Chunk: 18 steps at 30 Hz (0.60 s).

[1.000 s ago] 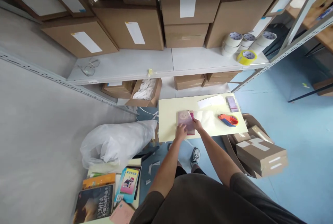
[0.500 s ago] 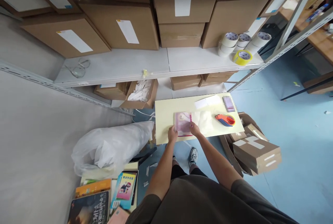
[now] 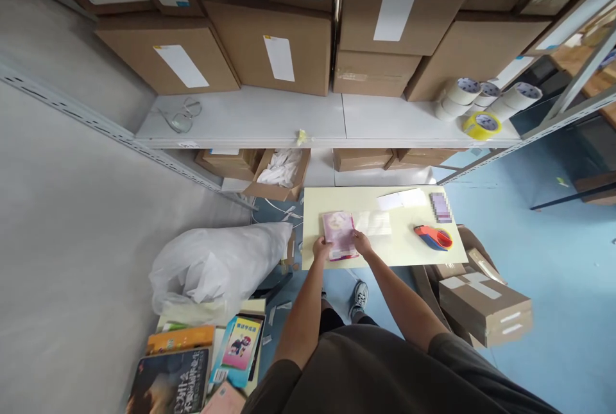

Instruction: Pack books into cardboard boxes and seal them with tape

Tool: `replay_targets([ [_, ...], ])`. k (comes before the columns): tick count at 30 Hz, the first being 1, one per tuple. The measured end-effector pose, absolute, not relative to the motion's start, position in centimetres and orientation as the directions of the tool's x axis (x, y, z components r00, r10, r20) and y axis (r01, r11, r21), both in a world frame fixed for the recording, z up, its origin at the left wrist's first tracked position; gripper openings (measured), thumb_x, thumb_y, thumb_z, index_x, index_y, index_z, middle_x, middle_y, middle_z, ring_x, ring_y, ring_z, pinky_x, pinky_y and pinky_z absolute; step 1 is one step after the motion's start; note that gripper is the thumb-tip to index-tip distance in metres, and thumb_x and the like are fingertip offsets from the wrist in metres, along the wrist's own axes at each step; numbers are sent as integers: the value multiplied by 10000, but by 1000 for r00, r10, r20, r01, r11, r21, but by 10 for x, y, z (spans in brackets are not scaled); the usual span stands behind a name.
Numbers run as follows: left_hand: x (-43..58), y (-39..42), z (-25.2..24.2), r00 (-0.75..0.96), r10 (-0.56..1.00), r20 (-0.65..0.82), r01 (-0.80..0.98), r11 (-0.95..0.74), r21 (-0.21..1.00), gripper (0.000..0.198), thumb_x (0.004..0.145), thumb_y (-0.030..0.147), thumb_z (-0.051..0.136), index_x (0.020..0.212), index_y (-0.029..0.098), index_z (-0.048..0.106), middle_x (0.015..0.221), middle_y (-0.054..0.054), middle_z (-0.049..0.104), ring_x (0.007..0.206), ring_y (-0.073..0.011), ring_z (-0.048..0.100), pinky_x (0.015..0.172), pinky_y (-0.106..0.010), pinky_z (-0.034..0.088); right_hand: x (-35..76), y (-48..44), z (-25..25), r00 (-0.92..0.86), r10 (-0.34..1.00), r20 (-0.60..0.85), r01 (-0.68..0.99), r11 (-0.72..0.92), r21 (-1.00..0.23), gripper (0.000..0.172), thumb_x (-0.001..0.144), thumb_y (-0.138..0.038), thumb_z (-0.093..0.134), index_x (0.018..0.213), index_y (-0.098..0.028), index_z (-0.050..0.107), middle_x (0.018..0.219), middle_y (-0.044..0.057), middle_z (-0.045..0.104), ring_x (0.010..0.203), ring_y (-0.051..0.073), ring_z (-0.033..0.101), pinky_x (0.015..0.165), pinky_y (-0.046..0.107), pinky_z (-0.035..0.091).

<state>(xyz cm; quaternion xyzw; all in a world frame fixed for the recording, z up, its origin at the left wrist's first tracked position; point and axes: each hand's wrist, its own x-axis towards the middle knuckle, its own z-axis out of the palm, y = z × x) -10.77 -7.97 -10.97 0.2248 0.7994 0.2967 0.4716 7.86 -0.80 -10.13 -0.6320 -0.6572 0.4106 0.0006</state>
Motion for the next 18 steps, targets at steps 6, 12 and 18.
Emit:
replay_targets([
  [6,-138,-85,-81,-489,698,-523,97,640,762,305,705,169,774,996,187,684,908,-34,770,849,-206,725,755,-272,533,24,0,-108,-296,797,-526,821,-69,-566,351,867,-165,636,1182,-186,790,1364,168,685,1306,327,611,1112,397,475],
  [12,-90,-63,-45,-469,772,-430,362,612,703,495,820,210,769,1277,234,581,1118,-74,775,988,-236,735,845,-305,539,49,11,-105,-243,816,-525,793,-145,-592,350,834,-154,661,1148,-213,804,1244,134,746,1230,296,666,1089,378,492],
  [18,-10,-27,-40,-369,854,-367,558,519,647,612,881,462,764,1407,227,556,1409,-159,667,1236,-312,664,996,-365,500,131,5,-94,-86,868,-489,710,-291,-641,472,943,-247,529,1368,-178,721,1299,134,762,1211,259,714,1060,351,534],
])
